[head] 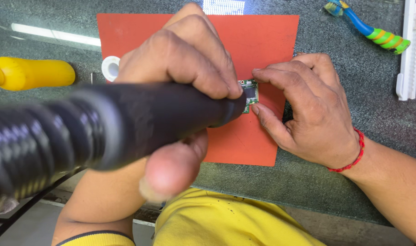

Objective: The person heats a circuit board with a heat gun and presses down on the components with their fingers.

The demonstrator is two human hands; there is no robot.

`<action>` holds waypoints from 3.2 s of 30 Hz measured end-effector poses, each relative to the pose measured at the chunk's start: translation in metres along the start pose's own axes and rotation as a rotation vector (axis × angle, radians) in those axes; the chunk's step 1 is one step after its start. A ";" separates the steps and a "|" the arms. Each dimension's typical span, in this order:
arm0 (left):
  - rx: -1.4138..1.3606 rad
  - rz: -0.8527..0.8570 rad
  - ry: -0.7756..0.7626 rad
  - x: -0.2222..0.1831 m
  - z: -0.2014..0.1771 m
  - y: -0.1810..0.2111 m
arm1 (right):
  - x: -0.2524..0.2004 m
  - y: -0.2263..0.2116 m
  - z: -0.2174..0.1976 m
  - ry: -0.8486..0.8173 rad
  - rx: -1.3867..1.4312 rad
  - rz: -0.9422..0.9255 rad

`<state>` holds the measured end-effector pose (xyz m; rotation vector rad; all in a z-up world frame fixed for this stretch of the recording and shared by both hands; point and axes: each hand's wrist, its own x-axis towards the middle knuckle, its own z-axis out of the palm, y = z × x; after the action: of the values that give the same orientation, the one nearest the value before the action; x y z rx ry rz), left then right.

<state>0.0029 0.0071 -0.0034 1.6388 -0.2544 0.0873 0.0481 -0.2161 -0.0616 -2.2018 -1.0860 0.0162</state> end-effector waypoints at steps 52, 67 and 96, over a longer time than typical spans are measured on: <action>-0.121 0.493 0.247 0.005 0.023 -0.053 | -0.003 -0.005 0.007 -0.001 -0.087 0.029; -0.215 0.423 0.187 0.007 0.021 -0.059 | -0.005 -0.005 0.008 0.000 -0.109 0.045; -0.155 0.446 0.263 0.007 0.021 -0.053 | -0.007 -0.004 0.008 -0.006 -0.133 0.013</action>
<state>0.0190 -0.0109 -0.0553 1.3753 -0.4099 0.6031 0.0383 -0.2145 -0.0677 -2.3282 -1.1046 -0.0443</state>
